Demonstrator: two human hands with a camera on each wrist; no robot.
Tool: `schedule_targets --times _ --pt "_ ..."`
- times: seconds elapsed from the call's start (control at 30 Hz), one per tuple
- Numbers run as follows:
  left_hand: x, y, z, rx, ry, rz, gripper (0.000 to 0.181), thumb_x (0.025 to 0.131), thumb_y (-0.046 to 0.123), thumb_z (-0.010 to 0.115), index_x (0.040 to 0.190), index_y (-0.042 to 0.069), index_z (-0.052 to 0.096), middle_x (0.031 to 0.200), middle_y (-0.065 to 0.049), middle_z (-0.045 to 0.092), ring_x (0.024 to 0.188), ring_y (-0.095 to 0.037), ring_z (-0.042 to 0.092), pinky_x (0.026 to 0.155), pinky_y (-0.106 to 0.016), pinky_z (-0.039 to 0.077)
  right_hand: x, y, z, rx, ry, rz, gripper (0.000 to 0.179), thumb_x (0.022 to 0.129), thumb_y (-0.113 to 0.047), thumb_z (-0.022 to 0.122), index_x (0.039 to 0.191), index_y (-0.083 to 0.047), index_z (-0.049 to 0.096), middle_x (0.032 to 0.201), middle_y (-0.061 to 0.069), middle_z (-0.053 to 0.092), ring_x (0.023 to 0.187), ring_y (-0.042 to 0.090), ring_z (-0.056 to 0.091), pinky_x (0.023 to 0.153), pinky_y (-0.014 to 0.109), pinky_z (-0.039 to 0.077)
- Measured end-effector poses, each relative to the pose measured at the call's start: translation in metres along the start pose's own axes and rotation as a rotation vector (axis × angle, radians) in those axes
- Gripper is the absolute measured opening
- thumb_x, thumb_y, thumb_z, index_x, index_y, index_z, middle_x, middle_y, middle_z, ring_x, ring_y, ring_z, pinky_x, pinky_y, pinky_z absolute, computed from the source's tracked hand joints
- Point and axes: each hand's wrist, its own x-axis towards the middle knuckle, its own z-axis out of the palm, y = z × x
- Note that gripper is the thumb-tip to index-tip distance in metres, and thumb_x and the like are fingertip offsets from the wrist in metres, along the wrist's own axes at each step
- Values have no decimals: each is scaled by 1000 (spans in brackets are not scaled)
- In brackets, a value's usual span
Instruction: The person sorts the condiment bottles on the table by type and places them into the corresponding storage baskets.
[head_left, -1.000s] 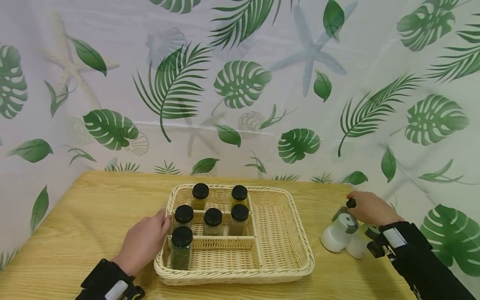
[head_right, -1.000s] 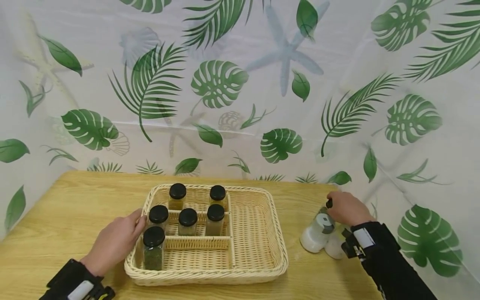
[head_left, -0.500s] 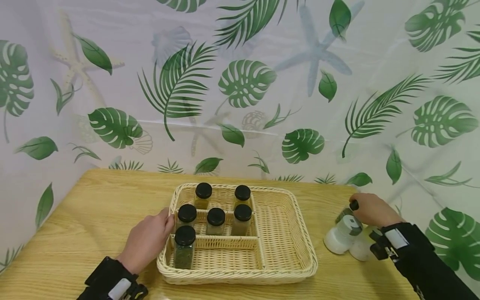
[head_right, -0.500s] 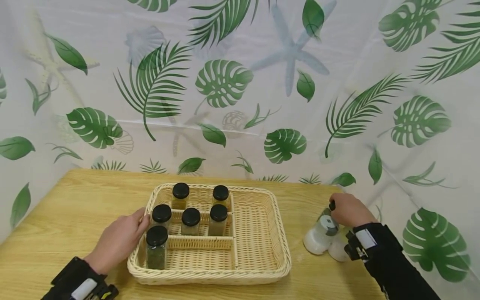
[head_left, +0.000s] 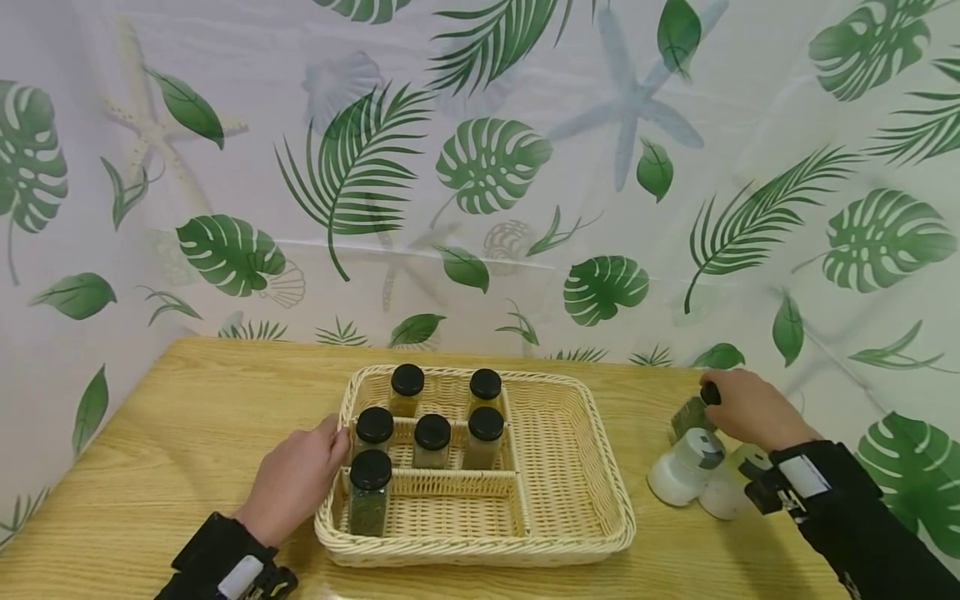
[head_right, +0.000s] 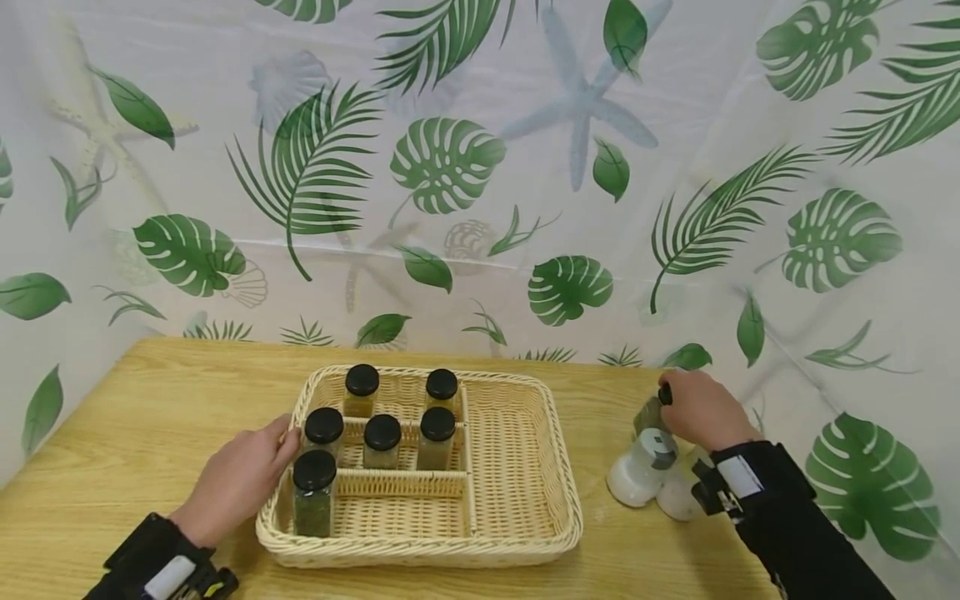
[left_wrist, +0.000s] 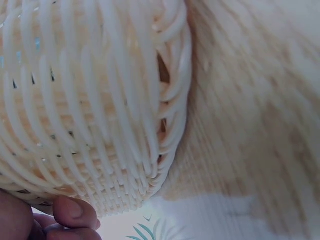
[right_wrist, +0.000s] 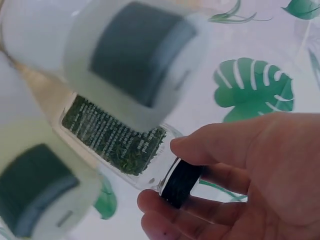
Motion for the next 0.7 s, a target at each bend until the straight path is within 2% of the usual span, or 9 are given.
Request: schedule_targets --times 0.2,0.43,0.57,0.7 --pt "0 1 0 -6 2 4 29 109 25 41 84 12 50 59 -1 41 47 -15 40 48 -30 27 -10 -13 -15 -16 71 -43 41 89 -4 61 125 14 57 105 28 65 74 26 51 60 35 36" --pt "0 1 0 -4 6 12 29 109 25 41 86 12 51 58 -1 42 47 -15 40 49 -30 28 -19 -31 -33 -26 110 -64 41 91 -5 59 129 11 57 107 27 64 77 27 51 62 36 38" --pt "-1 2 -1 -3 7 14 29 109 25 40 87 12 52 58 -1 43 46 -15 41 49 -30 28 -25 -44 -40 -38 120 -76 44 91 -6 60 131 9 56 115 30 62 83 30 56 63 37 43" --pt "-1 2 -1 -9 5 14 29 109 25 40 87 11 53 58 -1 43 46 -14 41 48 -30 29 -33 -61 -44 -57 132 -90 45 90 -6 62 133 6 57 120 30 62 93 34 61 71 43 50"
